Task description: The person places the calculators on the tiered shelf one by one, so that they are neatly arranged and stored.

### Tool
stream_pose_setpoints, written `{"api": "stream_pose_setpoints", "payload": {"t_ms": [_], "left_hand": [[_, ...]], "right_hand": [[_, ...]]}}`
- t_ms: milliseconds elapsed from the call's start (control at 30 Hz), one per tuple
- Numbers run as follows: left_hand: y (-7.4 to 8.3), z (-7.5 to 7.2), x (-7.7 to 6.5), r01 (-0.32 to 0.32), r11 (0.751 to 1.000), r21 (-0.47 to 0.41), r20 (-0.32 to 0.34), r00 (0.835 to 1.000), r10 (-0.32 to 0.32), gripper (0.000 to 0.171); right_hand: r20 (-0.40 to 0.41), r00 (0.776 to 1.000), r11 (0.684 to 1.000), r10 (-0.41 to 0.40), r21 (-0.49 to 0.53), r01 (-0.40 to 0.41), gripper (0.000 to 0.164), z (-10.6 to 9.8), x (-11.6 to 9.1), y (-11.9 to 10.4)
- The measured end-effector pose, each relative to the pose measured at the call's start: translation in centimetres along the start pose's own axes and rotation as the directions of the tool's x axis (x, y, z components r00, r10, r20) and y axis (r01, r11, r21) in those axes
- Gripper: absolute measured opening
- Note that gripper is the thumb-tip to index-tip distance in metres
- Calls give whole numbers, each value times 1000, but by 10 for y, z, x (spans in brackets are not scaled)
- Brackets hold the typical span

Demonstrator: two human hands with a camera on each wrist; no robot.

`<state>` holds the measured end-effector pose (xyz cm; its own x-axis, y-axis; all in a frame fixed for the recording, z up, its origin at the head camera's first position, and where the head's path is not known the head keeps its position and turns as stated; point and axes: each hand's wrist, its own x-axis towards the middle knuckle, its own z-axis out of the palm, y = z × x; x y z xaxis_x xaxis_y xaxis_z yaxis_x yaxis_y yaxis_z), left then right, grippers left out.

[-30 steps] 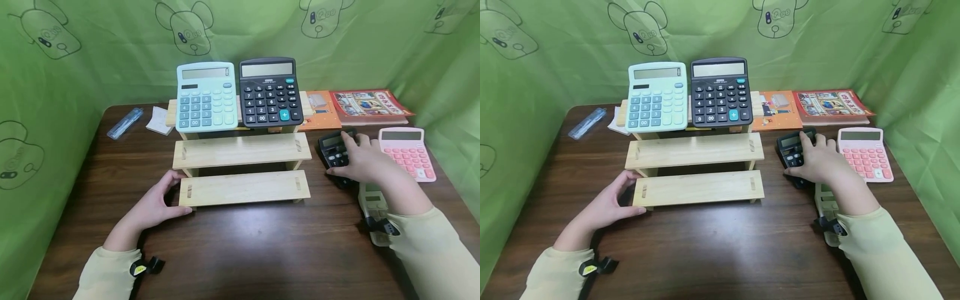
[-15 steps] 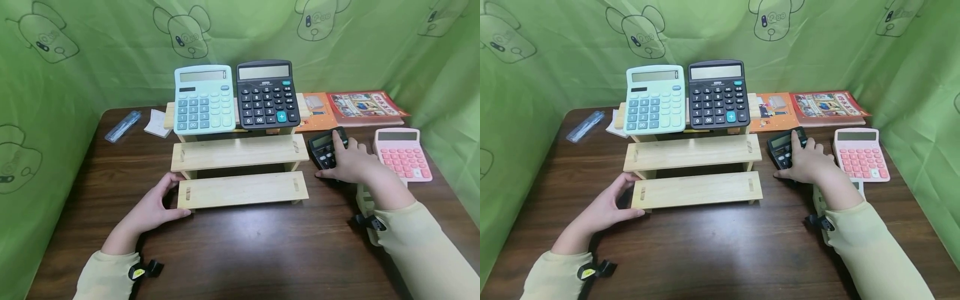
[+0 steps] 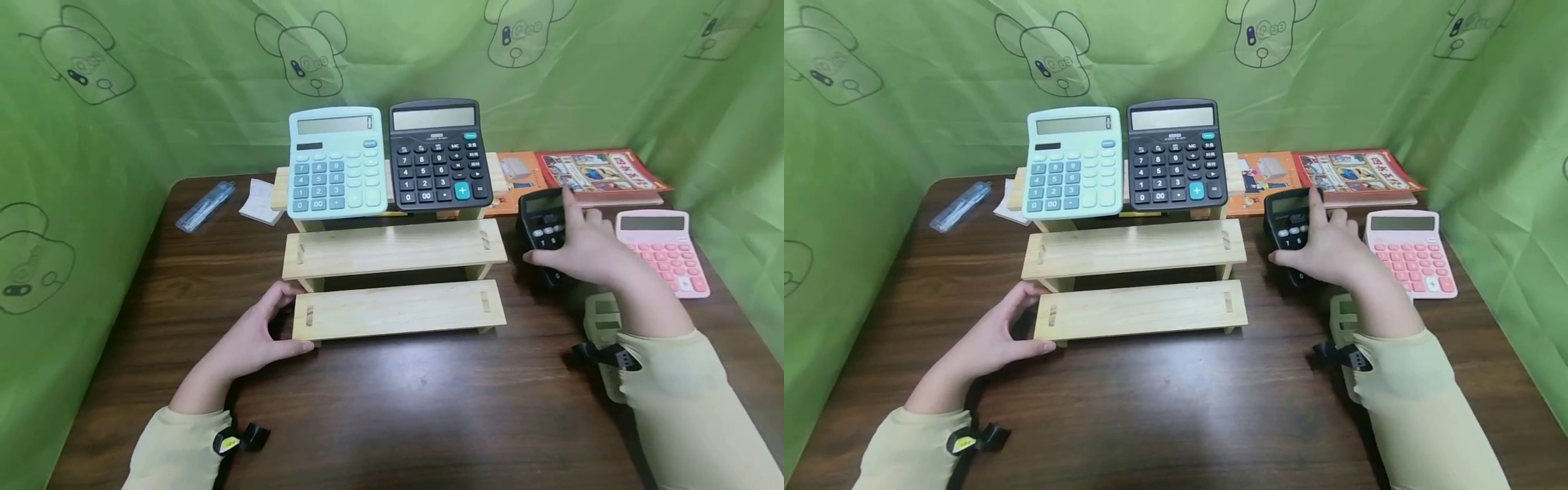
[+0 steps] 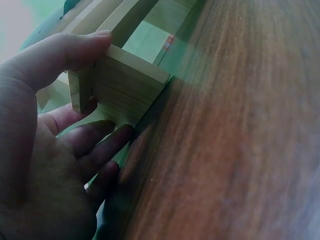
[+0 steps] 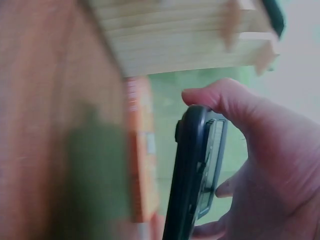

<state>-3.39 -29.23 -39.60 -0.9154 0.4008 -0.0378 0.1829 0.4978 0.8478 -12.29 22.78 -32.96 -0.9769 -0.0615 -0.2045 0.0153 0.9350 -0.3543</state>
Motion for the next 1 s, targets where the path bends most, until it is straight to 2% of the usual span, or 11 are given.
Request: {"api": "stream_pose_setpoints", "payload": {"t_ms": [167, 400, 533, 733, 867, 1000], "left_hand": [[-1, 0, 1, 9, 1000, 6, 0, 1000, -9, 70], [0, 0, 1, -1, 1000, 8, 2, 1000, 1, 70], [-1, 0, 0, -2, 1000, 10, 2, 1000, 2, 71], [-3, 1, -2, 5, 1000, 11, -4, 1000, -5, 71], [-2, 0, -1, -2, 1000, 10, -2, 1000, 2, 71], [-3, 0, 0, -16, 1000, 9, 5, 1000, 16, 72]], "right_hand": [[-85, 996, 999, -22, 37, 25, 129, -24, -24, -16], [-65, 978, 979, -196, -70, 192, 127, -37, -61, -38], [-36, 965, 956, -261, -149, 253, 127, -35, -74, -50], [-23, 945, 914, -325, -264, 308, 124, -25, -81, -69], [-28, 939, 905, -342, -280, 321, 124, -18, -83, -80], [-68, 928, 903, -365, -269, 335, 123, -11, -86, -89]]}}
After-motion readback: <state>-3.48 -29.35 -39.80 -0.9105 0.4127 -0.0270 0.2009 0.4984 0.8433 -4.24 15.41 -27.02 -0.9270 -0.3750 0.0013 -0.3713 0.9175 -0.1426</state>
